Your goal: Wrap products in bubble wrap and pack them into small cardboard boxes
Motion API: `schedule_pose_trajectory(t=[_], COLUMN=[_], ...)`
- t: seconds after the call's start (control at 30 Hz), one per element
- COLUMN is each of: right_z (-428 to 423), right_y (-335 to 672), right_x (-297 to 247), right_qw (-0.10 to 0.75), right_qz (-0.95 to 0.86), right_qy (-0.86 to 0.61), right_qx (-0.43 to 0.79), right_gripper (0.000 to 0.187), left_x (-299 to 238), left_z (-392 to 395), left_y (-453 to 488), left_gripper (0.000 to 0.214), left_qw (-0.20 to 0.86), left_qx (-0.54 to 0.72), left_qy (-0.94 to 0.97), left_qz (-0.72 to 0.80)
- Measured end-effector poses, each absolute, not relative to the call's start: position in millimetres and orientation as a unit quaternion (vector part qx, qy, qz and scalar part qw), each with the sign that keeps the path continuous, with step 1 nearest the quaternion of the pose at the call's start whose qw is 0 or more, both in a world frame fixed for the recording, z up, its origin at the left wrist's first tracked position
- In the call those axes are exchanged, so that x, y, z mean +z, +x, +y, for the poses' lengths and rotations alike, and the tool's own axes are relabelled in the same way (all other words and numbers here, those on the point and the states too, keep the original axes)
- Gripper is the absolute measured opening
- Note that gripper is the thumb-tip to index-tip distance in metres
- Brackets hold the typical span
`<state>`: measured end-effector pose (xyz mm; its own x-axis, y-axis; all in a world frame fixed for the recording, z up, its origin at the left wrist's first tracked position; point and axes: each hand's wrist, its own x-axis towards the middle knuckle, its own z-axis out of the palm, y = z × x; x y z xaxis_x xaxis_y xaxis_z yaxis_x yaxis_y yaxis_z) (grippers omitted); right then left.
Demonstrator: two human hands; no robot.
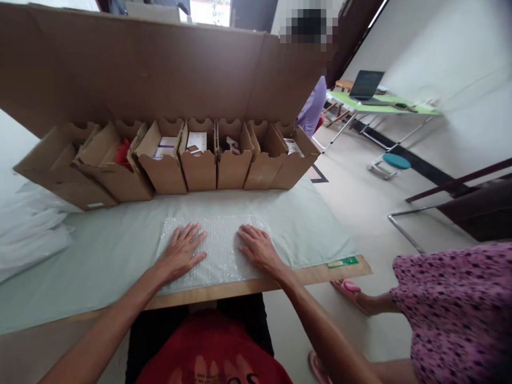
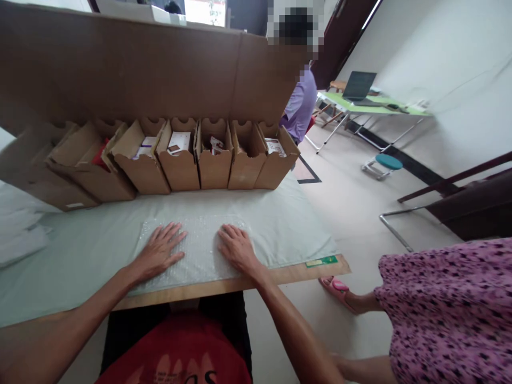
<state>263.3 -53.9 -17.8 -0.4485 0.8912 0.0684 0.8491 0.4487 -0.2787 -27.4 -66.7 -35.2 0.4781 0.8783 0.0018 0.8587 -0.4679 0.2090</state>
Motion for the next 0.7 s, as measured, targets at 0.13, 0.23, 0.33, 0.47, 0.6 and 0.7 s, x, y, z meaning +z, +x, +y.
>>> schedule_pose_trajectory(t=[0.13,0.23,0.33,0.47,0.6,0.7], right_z=[-17,49,110,145,124,93], right_y=[352,385,391,389,392,386], right_x=[28,88,131,148,148,151], right_qw=[0.202,0.217,0.089,-0.028,-0.084,-0.097], right_qz=[-0.761,-0.689,-0.716,-0.733,-0.723,-0.74], right_qy=[-0.617,-0.676,-0.675,-0.669,-0.677,-0.659], right_qx=[-0.015,-0.146,-0.154,-0.117,-0.105,-0.09], right_gripper=[0.031,0.049,0.054,0.025,0.024,0.02], left_x=[-50,-55,-58,-56,-50,-44], left_z=[-75,-78,-85,-99,-103,-101], left_y=[-35,-27,-24,-26,-25,-21], left_gripper=[0.061,0.063,0.067,0.07,0.068,0.067], left_qw=[0.083,0.076,0.062,0.066,0.099,0.131], left_qx=[0.083,0.069,0.065,0.07,0.067,0.066], left_qy=[0.874,0.885,0.896,0.907,0.899,0.89], left_qz=[0.471,0.454,0.435,0.41,0.421,0.432])
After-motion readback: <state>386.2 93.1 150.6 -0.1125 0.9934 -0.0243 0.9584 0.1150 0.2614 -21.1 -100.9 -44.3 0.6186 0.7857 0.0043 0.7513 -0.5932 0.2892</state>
